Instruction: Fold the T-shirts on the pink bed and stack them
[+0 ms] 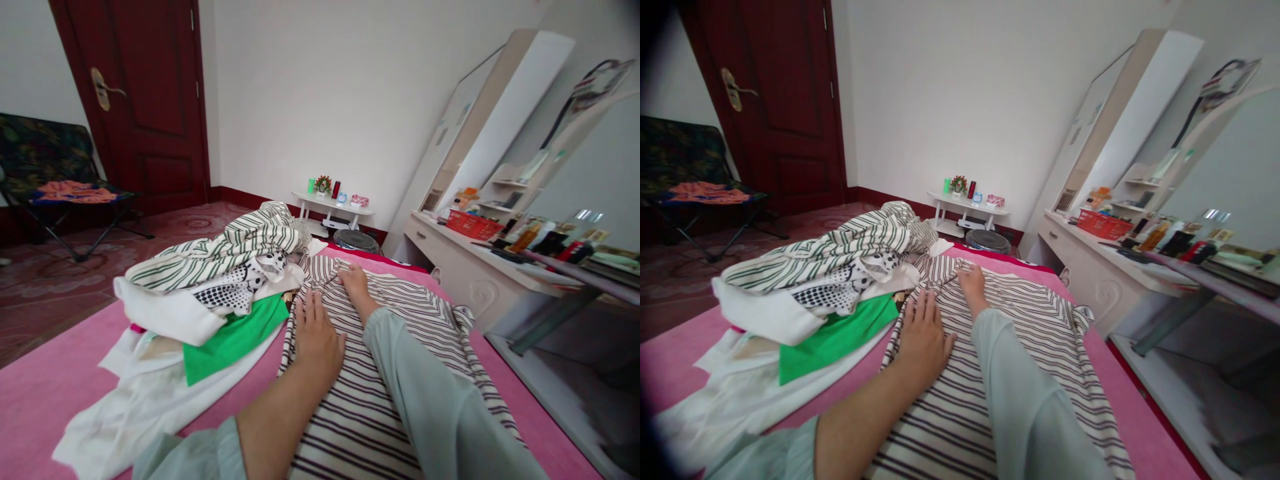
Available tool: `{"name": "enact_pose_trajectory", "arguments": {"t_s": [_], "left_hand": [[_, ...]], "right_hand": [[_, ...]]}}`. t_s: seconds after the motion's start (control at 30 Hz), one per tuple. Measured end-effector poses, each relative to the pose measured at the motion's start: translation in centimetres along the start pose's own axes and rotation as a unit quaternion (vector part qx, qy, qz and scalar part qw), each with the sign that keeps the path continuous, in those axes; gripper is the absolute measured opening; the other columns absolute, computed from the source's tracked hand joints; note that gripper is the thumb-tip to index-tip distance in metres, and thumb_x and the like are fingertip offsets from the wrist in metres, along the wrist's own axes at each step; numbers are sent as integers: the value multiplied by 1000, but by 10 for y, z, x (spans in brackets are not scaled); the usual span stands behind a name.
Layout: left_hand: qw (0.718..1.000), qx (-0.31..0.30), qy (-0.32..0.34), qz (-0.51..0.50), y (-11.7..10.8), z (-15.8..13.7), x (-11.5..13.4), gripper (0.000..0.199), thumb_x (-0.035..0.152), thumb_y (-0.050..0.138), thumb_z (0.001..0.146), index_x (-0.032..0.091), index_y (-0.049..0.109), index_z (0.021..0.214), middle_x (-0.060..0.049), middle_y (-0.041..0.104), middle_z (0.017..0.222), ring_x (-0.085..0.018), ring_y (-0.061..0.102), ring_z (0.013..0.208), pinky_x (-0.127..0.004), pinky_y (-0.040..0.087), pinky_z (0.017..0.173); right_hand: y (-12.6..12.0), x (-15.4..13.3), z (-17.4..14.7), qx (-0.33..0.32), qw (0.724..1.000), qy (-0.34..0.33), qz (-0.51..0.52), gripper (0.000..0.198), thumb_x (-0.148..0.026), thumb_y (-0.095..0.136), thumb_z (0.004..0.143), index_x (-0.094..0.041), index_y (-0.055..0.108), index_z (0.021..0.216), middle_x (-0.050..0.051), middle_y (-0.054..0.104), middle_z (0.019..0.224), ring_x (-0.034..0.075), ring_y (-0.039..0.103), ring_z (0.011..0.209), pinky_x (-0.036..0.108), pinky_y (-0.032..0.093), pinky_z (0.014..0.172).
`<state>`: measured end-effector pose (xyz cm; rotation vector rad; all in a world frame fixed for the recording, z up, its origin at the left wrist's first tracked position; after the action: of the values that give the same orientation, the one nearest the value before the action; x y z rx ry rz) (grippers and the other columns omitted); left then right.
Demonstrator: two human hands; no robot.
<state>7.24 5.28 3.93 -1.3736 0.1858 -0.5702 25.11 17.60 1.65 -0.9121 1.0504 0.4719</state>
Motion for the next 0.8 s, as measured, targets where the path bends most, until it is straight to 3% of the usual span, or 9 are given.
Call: {"name": "enact_pose_trajectory", "arguments": {"t_s": [0.1,0.2,0.3,0.4,0.47,0.57,0.7,0.8], "left_hand": [[997,-18,76,-7,5,-1,15,59,33,35,92,-2,41,139,-20,27,152,-30,10,145,-47,8,119],[993,-26,108,-32,10,-2,21,54,26,31,92,1,42,139,-19,33,150,-30,16,144,-47,14,118],[992,-17,108,-56,13,-3,18,52,27,33,92,6,45,139,-17,32,151,-32,17,144,-48,17,116],[992,-11,99,-76,15,-3,13,52,32,34,92,13,45,139,-16,30,152,-33,17,143,-49,20,115],[993,-12,91,-80,16,-3,10,52,35,35,92,17,44,140,-13,31,153,-35,17,143,-50,21,114],[993,-10,87,-77,18,-3,9,52,37,35,93,19,44,141,-11,32,153,-35,19,143,-51,22,113],[993,-14,90,-73,20,-3,11,52,36,35,93,19,44,141,-13,31,152,-35,21,142,-50,22,113],[993,-13,89,-73,19,-3,11,53,36,33,93,18,44,141,-15,31,152,-36,21,142,-51,23,112]], "right_hand": [[3,-12,7,5,996,-40,-77,63,-32,66,74,-12,45,131,13,66,110,27,59,106,39,44,94],[22,-29,17,-33,987,-78,-139,47,-20,67,71,-14,59,116,13,66,113,29,54,116,41,37,102],[49,-41,20,-78,987,-87,-110,34,-11,59,73,-14,65,106,10,69,107,24,60,109,36,42,99],[72,-48,12,-127,984,-109,-63,45,-11,57,76,-17,59,121,6,66,118,17,61,108,29,47,93],[72,-47,7,-156,981,-115,-27,49,-13,59,77,-18,56,126,6,63,124,14,61,109,26,49,90],[32,-28,13,-124,988,-79,-42,40,-21,61,80,-18,60,120,7,69,112,15,67,94,25,54,78],[-85,9,30,14,989,-11,-148,37,-17,56,79,-9,62,115,13,71,93,19,68,75,30,54,70],[-175,37,33,113,962,24,-246,46,-8,54,72,-3,60,118,18,68,93,25,66,89,36,50,82]]}}
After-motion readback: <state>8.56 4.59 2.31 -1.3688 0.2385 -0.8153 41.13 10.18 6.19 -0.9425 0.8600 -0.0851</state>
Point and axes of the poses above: each hand's wrist, its own z-axis towards the middle knuckle, its own y-axis out of the palm, x = y × z, the point moved 8 cm from there along z, towards the middle knuckle
